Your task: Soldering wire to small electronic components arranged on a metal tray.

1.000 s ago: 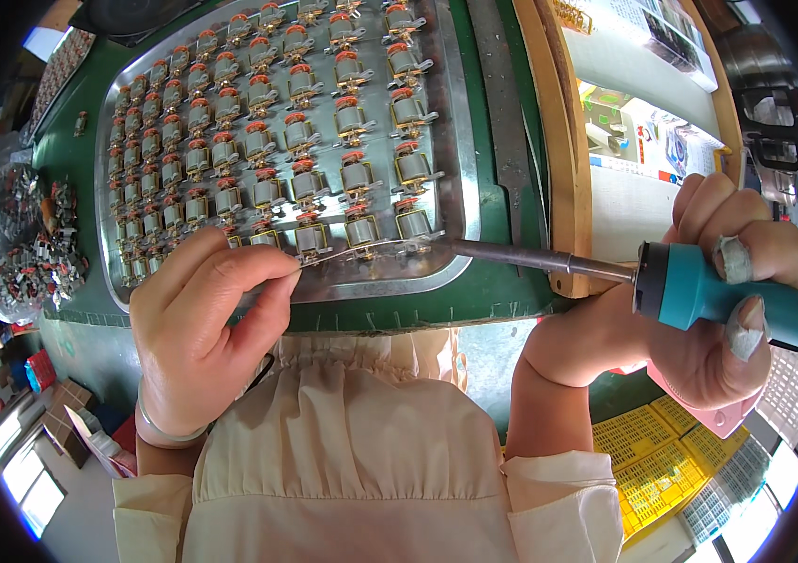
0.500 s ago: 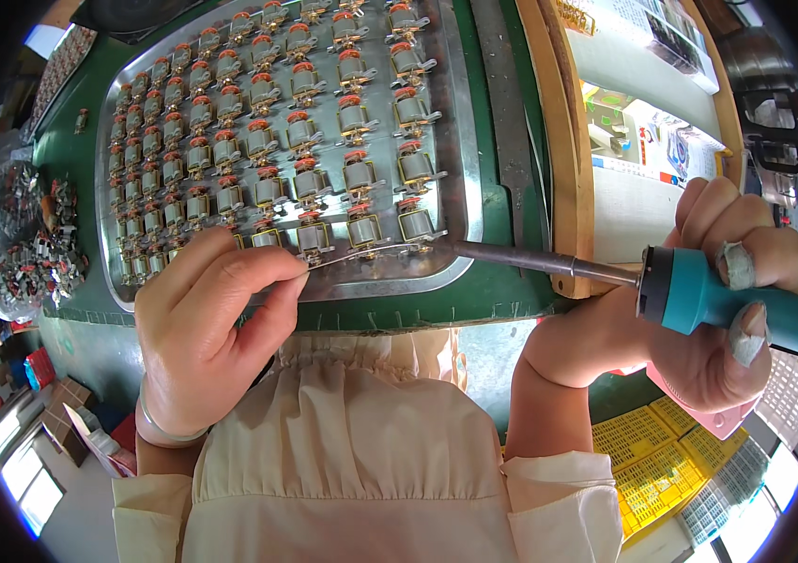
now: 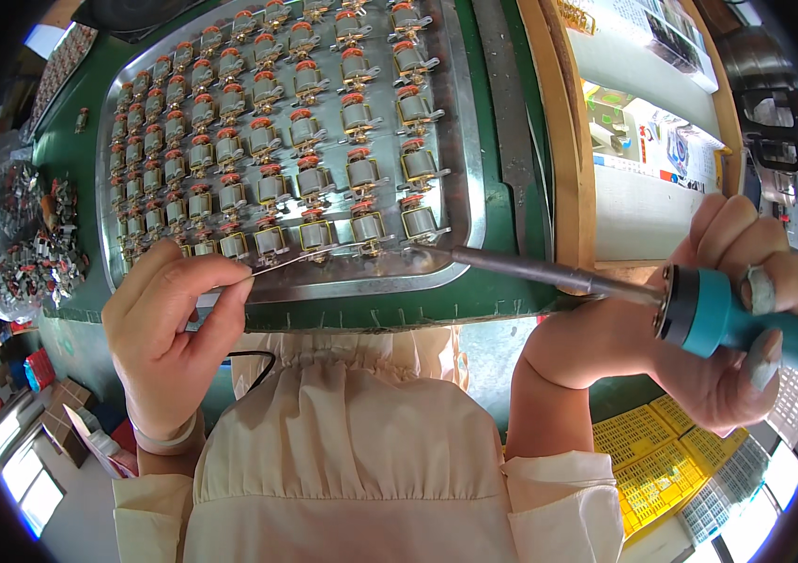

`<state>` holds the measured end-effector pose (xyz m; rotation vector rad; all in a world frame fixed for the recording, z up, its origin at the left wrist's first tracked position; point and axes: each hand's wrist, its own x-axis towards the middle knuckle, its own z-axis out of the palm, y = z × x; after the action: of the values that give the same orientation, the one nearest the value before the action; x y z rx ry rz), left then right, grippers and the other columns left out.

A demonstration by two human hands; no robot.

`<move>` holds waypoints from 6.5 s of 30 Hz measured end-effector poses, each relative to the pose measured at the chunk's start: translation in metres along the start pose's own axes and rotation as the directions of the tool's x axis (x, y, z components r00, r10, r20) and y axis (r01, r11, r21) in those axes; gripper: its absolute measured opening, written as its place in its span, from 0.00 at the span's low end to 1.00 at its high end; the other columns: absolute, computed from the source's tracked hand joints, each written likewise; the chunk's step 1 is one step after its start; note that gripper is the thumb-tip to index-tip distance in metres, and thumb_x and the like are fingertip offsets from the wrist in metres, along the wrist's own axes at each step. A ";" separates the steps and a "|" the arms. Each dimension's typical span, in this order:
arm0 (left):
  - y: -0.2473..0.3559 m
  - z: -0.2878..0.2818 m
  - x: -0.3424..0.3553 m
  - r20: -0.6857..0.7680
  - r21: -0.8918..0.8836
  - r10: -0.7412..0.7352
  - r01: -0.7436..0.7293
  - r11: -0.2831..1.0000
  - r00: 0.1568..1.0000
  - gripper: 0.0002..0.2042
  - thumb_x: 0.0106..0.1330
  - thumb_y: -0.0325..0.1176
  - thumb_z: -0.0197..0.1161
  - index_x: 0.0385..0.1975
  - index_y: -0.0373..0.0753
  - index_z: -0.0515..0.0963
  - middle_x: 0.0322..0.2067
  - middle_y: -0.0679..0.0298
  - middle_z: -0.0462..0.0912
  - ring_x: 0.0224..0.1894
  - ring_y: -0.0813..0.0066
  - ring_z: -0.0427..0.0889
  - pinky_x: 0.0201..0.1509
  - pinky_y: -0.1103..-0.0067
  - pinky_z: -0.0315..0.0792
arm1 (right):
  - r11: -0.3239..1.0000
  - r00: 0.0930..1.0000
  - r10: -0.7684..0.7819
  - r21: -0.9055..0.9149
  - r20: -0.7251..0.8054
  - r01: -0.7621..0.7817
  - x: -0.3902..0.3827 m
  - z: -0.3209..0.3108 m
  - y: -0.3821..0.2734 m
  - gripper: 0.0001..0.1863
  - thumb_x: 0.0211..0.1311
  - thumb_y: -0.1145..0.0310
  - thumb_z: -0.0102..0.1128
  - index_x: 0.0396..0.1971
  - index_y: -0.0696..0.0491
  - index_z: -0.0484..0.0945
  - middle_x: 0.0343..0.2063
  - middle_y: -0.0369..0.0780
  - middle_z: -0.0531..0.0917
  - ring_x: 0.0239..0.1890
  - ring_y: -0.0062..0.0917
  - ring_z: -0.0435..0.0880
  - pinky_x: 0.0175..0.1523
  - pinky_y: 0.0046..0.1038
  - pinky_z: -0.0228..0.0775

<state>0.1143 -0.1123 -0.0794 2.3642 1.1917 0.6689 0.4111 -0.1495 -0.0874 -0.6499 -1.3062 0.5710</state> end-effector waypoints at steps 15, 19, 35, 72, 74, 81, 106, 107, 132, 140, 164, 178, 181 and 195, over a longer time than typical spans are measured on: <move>0.000 0.003 -0.003 -0.009 -0.026 -0.044 0.044 0.999 0.999 0.08 0.40 0.17 0.60 0.21 0.35 0.73 0.15 0.64 0.68 0.16 0.74 0.66 0.18 0.84 0.60 | 0.999 0.986 0.033 -0.030 0.165 -0.029 0.002 0.020 0.007 0.11 0.44 0.65 0.48 0.22 0.57 0.62 0.14 0.39 0.61 0.17 0.20 0.56 0.24 0.22 0.45; 0.001 0.003 -0.001 0.001 -0.035 -0.041 0.041 0.999 0.999 0.08 0.39 0.17 0.60 0.21 0.35 0.73 0.16 0.63 0.69 0.16 0.74 0.66 0.18 0.84 0.60 | 0.999 0.992 0.046 -0.025 0.119 -0.044 0.002 0.022 0.008 0.11 0.44 0.65 0.48 0.22 0.57 0.62 0.14 0.39 0.62 0.17 0.20 0.56 0.24 0.22 0.45; -0.005 -0.007 -0.005 -0.036 -0.018 -0.015 0.014 1.000 0.999 0.09 0.39 0.18 0.59 0.21 0.36 0.72 0.14 0.64 0.65 0.13 0.71 0.66 0.14 0.80 0.60 | 1.000 0.999 -0.006 0.013 0.045 0.006 0.000 0.018 0.010 0.11 0.45 0.64 0.46 0.23 0.58 0.62 0.14 0.39 0.60 0.17 0.20 0.55 0.23 0.23 0.44; -0.019 -0.016 -0.022 -0.023 -0.001 -0.090 0.090 0.996 0.996 0.08 0.39 0.17 0.59 0.21 0.35 0.73 0.15 0.64 0.69 0.15 0.74 0.67 0.16 0.84 0.59 | 0.996 0.980 0.082 -0.042 0.184 -0.076 0.002 0.058 0.011 0.12 0.46 0.63 0.48 0.24 0.57 0.62 0.17 0.39 0.62 0.18 0.21 0.56 0.25 0.22 0.44; -0.020 -0.015 -0.022 -0.028 -0.008 -0.091 0.091 0.996 0.995 0.08 0.39 0.17 0.59 0.21 0.35 0.73 0.15 0.64 0.69 0.15 0.74 0.67 0.16 0.84 0.59 | 0.997 0.983 0.074 -0.038 0.167 -0.069 0.002 0.056 0.011 0.13 0.46 0.63 0.49 0.24 0.57 0.62 0.17 0.39 0.61 0.18 0.20 0.55 0.25 0.22 0.44; -0.017 -0.015 -0.021 -0.004 -0.002 -0.101 0.101 0.995 0.995 0.08 0.39 0.17 0.60 0.20 0.36 0.73 0.15 0.64 0.69 0.15 0.75 0.68 0.16 0.84 0.60 | 0.998 0.984 0.059 -0.027 0.166 -0.055 0.001 0.058 0.011 0.12 0.46 0.64 0.48 0.25 0.57 0.62 0.16 0.38 0.61 0.18 0.20 0.55 0.25 0.23 0.43; -0.036 -0.028 -0.039 -0.103 -0.048 -0.172 0.168 0.985 0.980 0.07 0.39 0.18 0.60 0.20 0.35 0.73 0.15 0.65 0.68 0.13 0.78 0.61 0.14 0.84 0.52 | 0.998 0.996 0.062 0.000 0.065 -0.063 -0.002 0.088 0.014 0.12 0.37 0.66 0.46 0.18 0.59 0.61 0.13 0.39 0.57 0.16 0.20 0.50 0.22 0.24 0.40; -0.036 -0.027 -0.038 -0.106 -0.052 -0.163 0.159 0.986 0.981 0.07 0.39 0.17 0.59 0.20 0.35 0.73 0.15 0.65 0.68 0.13 0.78 0.61 0.14 0.84 0.53 | 0.998 0.996 0.063 0.002 0.067 -0.063 -0.002 0.088 0.015 0.12 0.37 0.66 0.46 0.18 0.59 0.61 0.13 0.39 0.57 0.16 0.20 0.50 0.22 0.24 0.40; -0.035 -0.030 -0.036 -0.045 -0.006 -0.129 0.129 0.992 0.991 0.08 0.38 0.17 0.60 0.20 0.35 0.73 0.15 0.64 0.69 0.16 0.74 0.69 0.17 0.84 0.60 | 0.994 0.992 0.108 -0.026 0.069 -0.106 -0.002 0.090 0.015 0.12 0.37 0.65 0.46 0.16 0.60 0.61 0.11 0.39 0.57 0.16 0.21 0.51 0.22 0.24 0.41; -0.036 -0.038 -0.040 -0.142 -0.085 -0.206 0.195 0.977 0.968 0.07 0.39 0.18 0.60 0.19 0.35 0.71 0.15 0.67 0.68 0.12 0.80 0.61 0.13 0.85 0.53 | 0.998 0.987 0.067 0.000 0.149 -0.067 0.001 0.081 0.014 0.13 0.47 0.62 0.49 0.25 0.56 0.62 0.17 0.38 0.60 0.20 0.21 0.53 0.25 0.24 0.43; -0.052 -0.056 -0.061 -0.136 -0.138 -0.307 0.289 0.947 0.942 0.07 0.41 0.18 0.59 0.22 0.34 0.73 0.16 0.64 0.71 0.14 0.77 0.66 0.16 0.85 0.59 | 0.995 0.998 0.050 0.090 0.039 -0.054 -0.001 0.113 0.012 0.12 0.38 0.64 0.46 0.18 0.59 0.62 0.13 0.38 0.57 0.17 0.20 0.50 0.24 0.24 0.42; -0.058 -0.057 -0.053 -0.097 -0.062 -0.168 0.163 0.985 0.981 0.08 0.40 0.19 0.59 0.21 0.37 0.71 0.15 0.64 0.68 0.14 0.70 0.67 0.15 0.80 0.61 | 0.975 0.943 0.222 -0.050 0.247 -0.217 0.002 0.112 0.013 0.12 0.49 0.62 0.49 0.25 0.54 0.62 0.17 0.36 0.59 0.21 0.21 0.53 0.26 0.23 0.44; -0.059 -0.052 -0.053 -0.135 -0.092 -0.173 0.161 0.983 0.976 0.07 0.39 0.18 0.58 0.20 0.35 0.72 0.16 0.66 0.72 0.15 0.80 0.64 0.15 0.86 0.55 | 0.983 0.954 0.184 -0.043 0.237 -0.179 0.003 0.116 0.015 0.12 0.49 0.62 0.50 0.24 0.54 0.62 0.17 0.36 0.59 0.21 0.21 0.53 0.26 0.23 0.43; -0.060 -0.050 -0.049 -0.113 -0.100 -0.183 0.172 0.980 0.977 0.08 0.39 0.17 0.58 0.19 0.36 0.72 0.15 0.66 0.70 0.14 0.80 0.64 0.15 0.86 0.55 | 0.988 0.965 0.154 -0.023 0.213 -0.153 0.002 0.116 0.020 0.12 0.48 0.62 0.49 0.24 0.55 0.62 0.17 0.36 0.59 0.20 0.20 0.52 0.26 0.24 0.43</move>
<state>0.0223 -0.1129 -0.0836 2.1392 1.3759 0.7973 0.2973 -0.1216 -0.0849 -0.7142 -1.4675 0.7812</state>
